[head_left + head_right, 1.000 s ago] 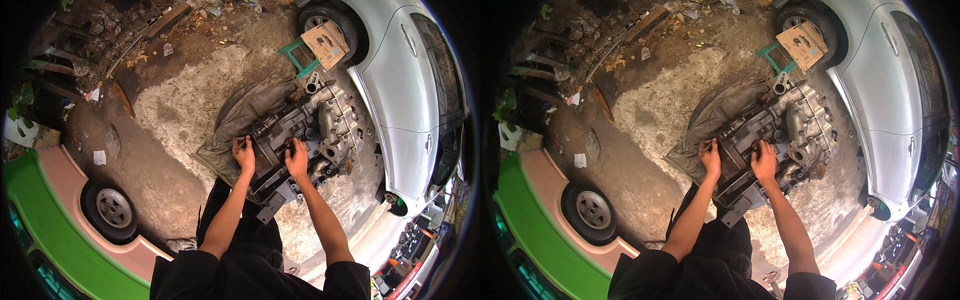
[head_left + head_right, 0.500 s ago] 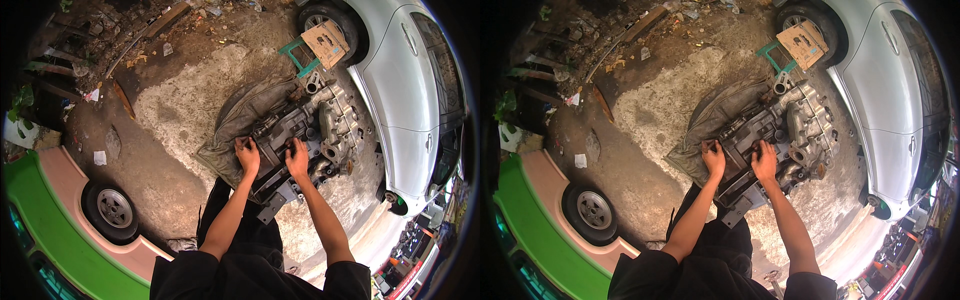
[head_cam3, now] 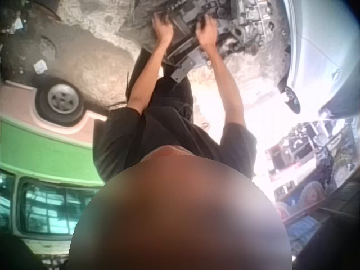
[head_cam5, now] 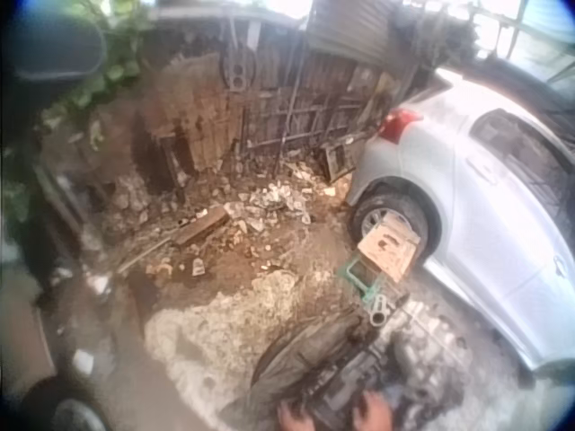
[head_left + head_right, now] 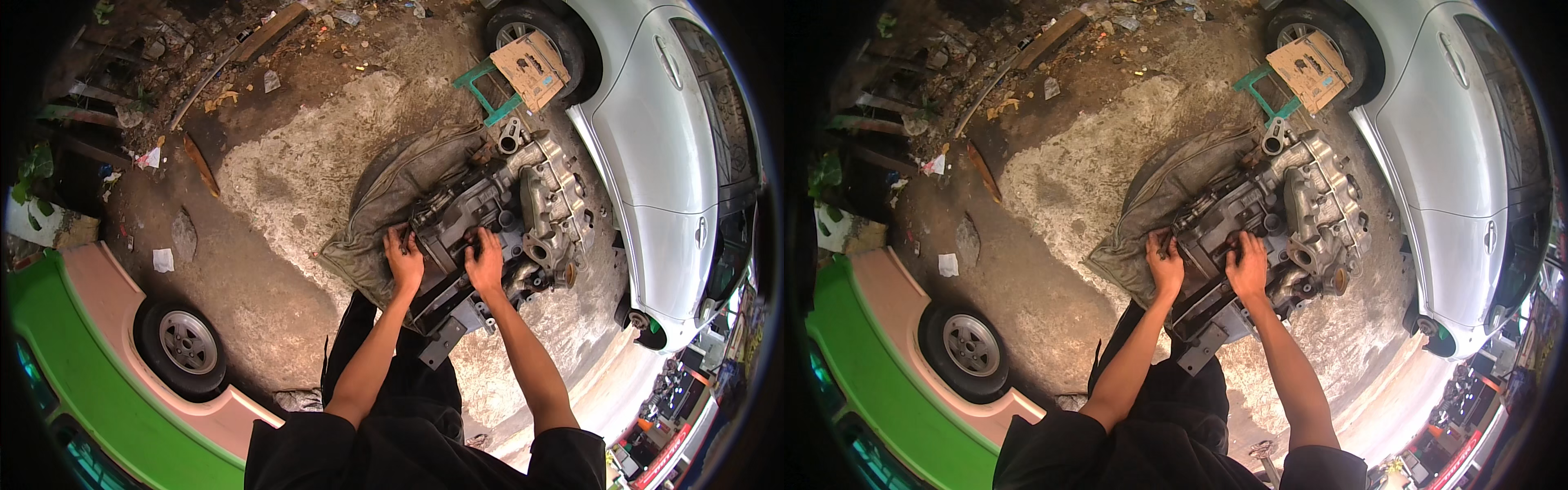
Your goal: The person uses a wrench to loosen and tighten bolts on a car engine resting on a cloth on the ground. They repeatedly adjust the wrench and reposition their hands while working on the same bolt area.
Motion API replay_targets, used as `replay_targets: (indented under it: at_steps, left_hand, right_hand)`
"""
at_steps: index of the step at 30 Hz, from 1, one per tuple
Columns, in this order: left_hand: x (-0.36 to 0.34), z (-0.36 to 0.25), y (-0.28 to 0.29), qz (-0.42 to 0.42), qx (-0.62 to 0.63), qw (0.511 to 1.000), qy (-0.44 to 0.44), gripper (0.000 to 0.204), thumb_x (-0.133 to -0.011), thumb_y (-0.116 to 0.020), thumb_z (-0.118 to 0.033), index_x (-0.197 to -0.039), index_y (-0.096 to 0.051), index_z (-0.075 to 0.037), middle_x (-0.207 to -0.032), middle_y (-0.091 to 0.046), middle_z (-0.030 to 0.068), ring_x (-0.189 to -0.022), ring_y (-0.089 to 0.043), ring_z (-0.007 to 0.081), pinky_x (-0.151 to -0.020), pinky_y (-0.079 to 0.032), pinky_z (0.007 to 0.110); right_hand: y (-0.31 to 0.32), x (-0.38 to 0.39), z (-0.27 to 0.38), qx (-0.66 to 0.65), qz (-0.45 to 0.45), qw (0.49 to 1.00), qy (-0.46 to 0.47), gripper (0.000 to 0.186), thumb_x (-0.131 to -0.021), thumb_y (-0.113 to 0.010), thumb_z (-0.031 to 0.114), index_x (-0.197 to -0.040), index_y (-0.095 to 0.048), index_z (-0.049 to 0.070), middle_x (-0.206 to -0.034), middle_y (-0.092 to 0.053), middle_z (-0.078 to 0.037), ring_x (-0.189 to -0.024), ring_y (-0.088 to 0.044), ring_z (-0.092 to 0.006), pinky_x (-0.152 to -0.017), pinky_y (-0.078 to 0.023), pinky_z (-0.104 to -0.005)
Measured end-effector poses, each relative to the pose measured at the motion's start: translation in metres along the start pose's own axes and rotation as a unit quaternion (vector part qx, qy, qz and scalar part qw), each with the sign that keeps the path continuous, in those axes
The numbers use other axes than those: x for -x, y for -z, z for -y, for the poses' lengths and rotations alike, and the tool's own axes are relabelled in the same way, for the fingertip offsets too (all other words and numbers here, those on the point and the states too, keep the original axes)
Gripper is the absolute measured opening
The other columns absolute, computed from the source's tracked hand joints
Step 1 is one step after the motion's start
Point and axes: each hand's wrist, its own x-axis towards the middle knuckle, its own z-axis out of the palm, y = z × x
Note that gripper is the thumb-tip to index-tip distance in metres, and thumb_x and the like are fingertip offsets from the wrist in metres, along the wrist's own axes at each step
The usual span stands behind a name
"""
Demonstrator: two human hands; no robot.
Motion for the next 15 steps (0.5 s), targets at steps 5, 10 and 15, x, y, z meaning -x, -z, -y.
replay_targets:
  at_steps: [5, 10, 15]
  left_hand:
    - [-0.012, -0.005, 0.015, 0.046, 0.042, 0.996, -0.062, 0.019, -0.099, -0.058, -0.007, -0.111, -0.058, 0.008, -0.104, -0.062, 0.0245, -0.096, -0.062, 0.042, -0.081, -0.049, 0.051]
    - [-0.033, -0.011, 0.025, 0.065, -0.087, 0.993, -0.04, 0.015, -0.098, -0.059, -0.007, -0.105, -0.063, 0.005, -0.093, -0.067, 0.025, -0.092, -0.064, 0.0449, -0.075, -0.049, 0.053]
    - [-0.074, -0.015, 0.023, 0.095, -0.04, 0.994, -0.036, 0.022, -0.099, -0.061, -0.016, -0.102, -0.066, 0.005, -0.087, -0.071, 0.0174, -0.076, -0.066, 0.0423, -0.066, -0.048, 0.048]
  right_hand:
    - [0.0, -0.001, 0.0, -0.004, -0.011, 1.0, 0.005, 0.031, -0.077, -0.063, 0.008, -0.107, -0.06, 0.001, -0.106, -0.06, -0.018, -0.105, -0.054, -0.0404, -0.096, -0.044, -0.0486]
    - [0.002, -0.002, 0.003, -0.011, 0.001, 1.0, -0.008, 0.028, -0.076, -0.062, 0.006, -0.104, -0.06, 0.003, -0.102, -0.059, -0.017, -0.103, -0.054, -0.039, -0.094, -0.044, -0.0487]
    - [0.006, -0.003, 0.006, -0.032, 0.009, 0.999, -0.002, 0.026, -0.076, -0.062, 0.006, -0.102, -0.059, 0.006, -0.099, -0.058, -0.015, -0.101, -0.054, -0.0383, -0.092, -0.044, -0.0481]
